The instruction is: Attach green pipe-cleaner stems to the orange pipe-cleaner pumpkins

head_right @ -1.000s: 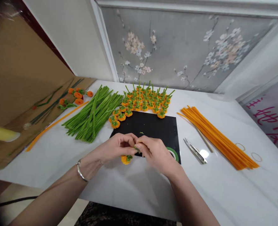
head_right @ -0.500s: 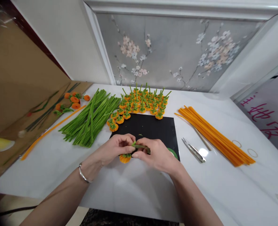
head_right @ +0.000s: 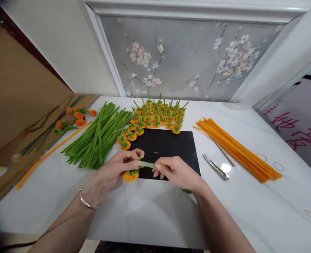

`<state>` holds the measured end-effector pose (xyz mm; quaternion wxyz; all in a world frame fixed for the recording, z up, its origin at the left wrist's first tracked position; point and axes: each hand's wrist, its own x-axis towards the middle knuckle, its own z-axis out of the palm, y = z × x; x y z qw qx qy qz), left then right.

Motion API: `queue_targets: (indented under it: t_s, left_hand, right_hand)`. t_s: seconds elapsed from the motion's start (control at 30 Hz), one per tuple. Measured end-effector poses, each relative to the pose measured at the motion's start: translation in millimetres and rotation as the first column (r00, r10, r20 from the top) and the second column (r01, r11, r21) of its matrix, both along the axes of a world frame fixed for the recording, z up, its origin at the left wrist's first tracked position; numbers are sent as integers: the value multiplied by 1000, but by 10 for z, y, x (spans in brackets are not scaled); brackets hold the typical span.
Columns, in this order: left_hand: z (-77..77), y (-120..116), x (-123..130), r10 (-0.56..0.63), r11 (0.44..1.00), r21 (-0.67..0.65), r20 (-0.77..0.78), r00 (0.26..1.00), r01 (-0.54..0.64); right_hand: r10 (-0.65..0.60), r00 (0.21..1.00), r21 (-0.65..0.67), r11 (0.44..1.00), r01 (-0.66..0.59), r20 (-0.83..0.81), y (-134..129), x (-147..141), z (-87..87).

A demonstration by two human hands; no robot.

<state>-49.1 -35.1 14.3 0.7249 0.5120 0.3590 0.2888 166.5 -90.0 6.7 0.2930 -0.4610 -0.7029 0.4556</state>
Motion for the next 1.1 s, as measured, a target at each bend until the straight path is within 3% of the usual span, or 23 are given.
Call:
queue_targets:
  t_s: [0.13,0.33,0.57,0.83,1.1]
  left_hand:
    - [-11,-22,16,-48,999,21,-5,999,49]
    - [-70,-44,59,-70,996,58,12,997,69]
    - [-111,-77,91,-117,993,3,59,991,117]
    - [-131,-107,141,-137,989,-43,102,985,142]
    - [-105,-132,140,-127,990,-60,61,990,131]
  right_hand:
    - [-8,1000,90,996,10,-18,20,-88,-7]
    - [-47,993,23,999,50,-107,3,-211,-31]
    - [-30,986,6,999,31,-164,3,-172,-48]
    - [-4,989,63,998,13,-149,-10,-148,-50]
    - [-45,989,26,998,49,-139,-4,-89,-38]
